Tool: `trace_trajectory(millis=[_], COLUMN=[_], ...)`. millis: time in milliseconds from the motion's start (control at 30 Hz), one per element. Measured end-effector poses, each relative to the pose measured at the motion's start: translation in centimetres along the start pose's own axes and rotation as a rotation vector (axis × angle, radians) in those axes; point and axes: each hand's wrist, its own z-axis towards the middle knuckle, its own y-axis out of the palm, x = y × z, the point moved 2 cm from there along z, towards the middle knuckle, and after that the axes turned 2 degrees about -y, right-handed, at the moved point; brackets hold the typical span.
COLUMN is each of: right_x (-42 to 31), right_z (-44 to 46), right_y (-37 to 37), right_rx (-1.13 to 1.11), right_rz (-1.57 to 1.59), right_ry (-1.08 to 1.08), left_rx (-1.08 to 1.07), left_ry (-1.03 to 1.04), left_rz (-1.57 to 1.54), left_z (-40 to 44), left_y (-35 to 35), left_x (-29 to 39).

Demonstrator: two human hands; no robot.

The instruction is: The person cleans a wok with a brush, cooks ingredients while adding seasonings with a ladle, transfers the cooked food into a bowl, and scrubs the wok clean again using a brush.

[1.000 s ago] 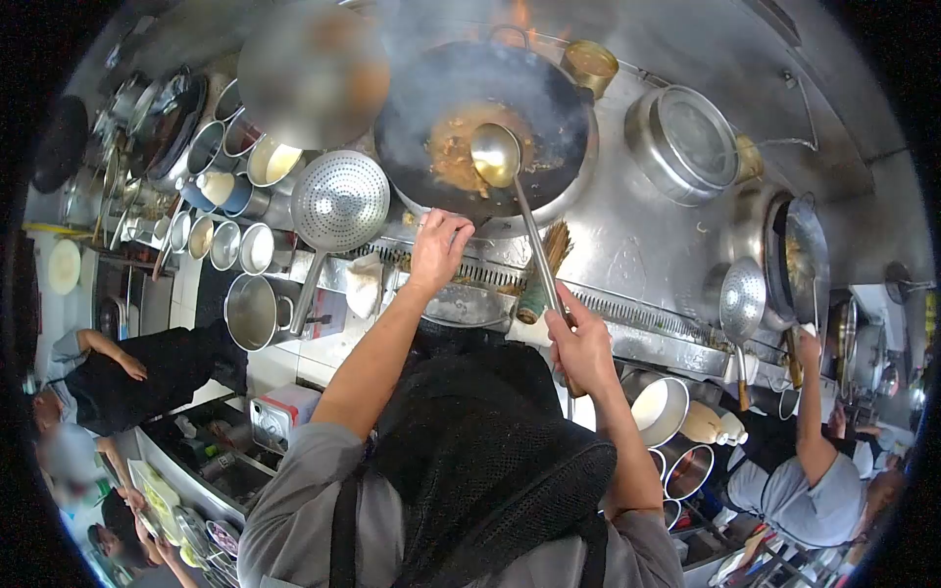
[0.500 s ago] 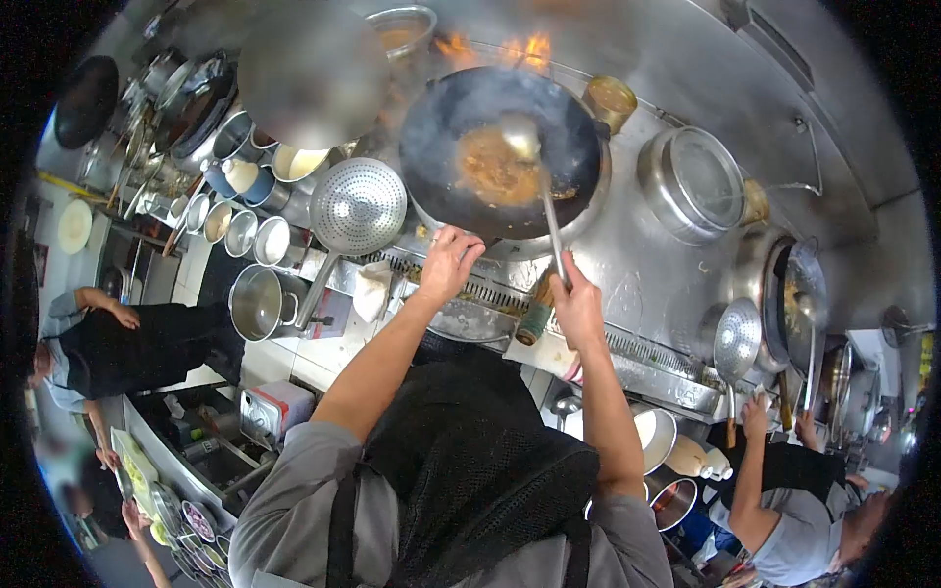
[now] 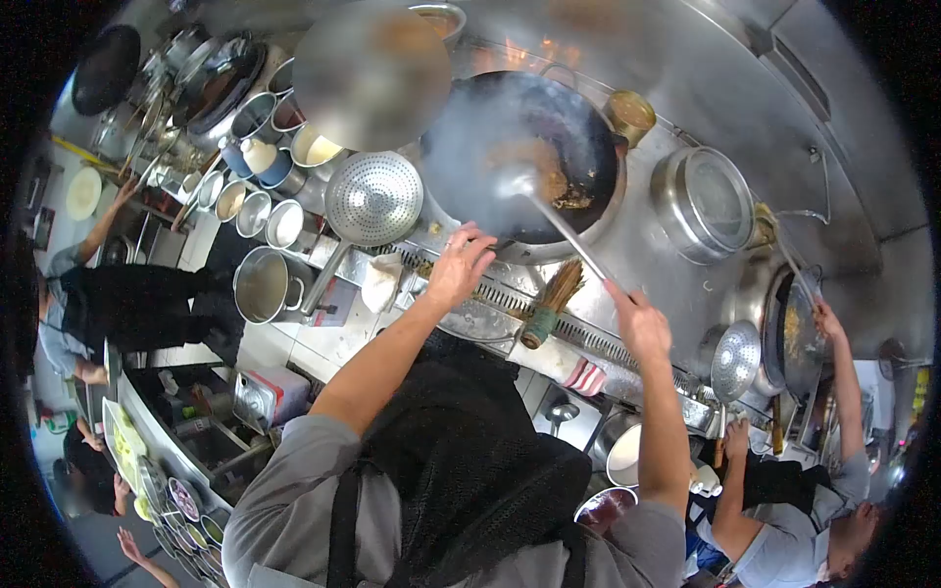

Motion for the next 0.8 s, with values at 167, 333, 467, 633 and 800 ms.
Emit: trace_trajectory(millis=[167,333,467,633,800], right_x=[0.3,-14.2,-28.7,-38.7,-53.0], right_z=[-4.6,-1.4,4.2,14.3,19.8], right_y=[-1.6,-11.6,-25.0,-20.2,1.6], right_rx=[0.190,-0.158,-0.133,0.137,-0.502], right_rz=[0.228,1.211,1.636,1.546,1.387], right_ry=[0.097,0.136,-0.394,-0.548,-0.049], left_rx=[-0.099,-0.089,0.322,0.779,1.186], left_ry=[-0.011,0.108,-0.171,-0.409,-0.450], left_rz=[0.103,-0.192,-0.482,-0.916,-1.130], left_z=[-0.9,5.5,14.4,5.0,-15.7], left_y=[-0.2,-6.1,-11.6,-34.0,-49.1], left_x=[0.5,7.5,6.6,-4.0,-11.5])
